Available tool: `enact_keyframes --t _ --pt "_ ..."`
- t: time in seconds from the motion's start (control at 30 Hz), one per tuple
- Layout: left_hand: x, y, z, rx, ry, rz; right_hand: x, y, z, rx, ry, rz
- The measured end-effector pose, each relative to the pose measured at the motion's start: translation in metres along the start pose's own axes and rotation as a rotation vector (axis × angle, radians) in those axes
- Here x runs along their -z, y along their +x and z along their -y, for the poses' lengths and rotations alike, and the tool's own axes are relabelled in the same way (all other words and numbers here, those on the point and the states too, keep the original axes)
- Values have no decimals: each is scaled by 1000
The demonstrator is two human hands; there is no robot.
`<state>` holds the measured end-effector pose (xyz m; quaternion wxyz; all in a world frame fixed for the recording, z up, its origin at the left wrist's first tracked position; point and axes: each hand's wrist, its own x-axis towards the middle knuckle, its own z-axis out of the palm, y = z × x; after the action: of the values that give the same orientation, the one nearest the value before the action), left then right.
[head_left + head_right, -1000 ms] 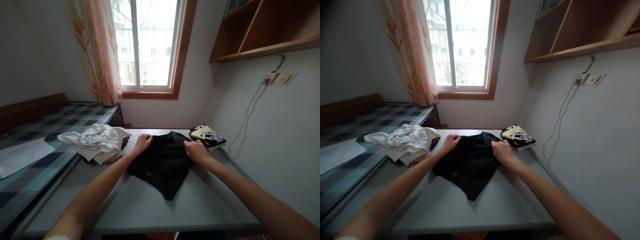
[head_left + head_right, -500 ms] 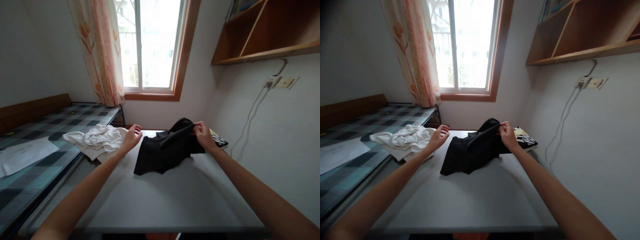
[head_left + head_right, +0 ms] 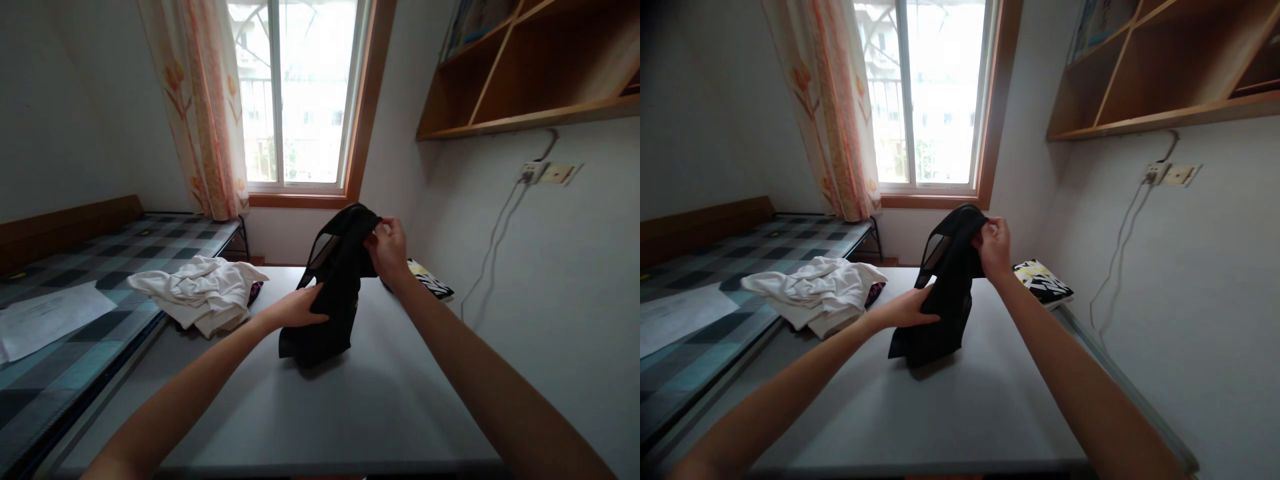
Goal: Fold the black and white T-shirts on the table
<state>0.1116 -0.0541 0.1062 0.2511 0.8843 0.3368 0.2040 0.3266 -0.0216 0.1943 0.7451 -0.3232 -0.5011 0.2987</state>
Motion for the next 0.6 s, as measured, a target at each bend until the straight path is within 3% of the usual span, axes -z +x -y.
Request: enact_keyframes --t 0.07,0.13,0.2,0.3,0.4,0.5,0.6 --pt "6 -9 15 138 30 268 20 16 0 60 -140 -102" --pt "13 -17 28 207 70 350 39 28 0 82 -313 -201" --pt "16 -20 33 188 83 241 48 30 -2 59 -456 -225" --pt "8 -14 22 82 -28 45 34 12 -4 -20 -508 -75" --pt "-19 1 1 24 -154 -192 -4 -21 -1 -133 -341 133" --pt "-46 16 -10 78 -249 -402 -38 -43 8 -219 -105 288" --pt "-48 22 -7 162 -345 -473 -45 -41 16 -172 -19 303"
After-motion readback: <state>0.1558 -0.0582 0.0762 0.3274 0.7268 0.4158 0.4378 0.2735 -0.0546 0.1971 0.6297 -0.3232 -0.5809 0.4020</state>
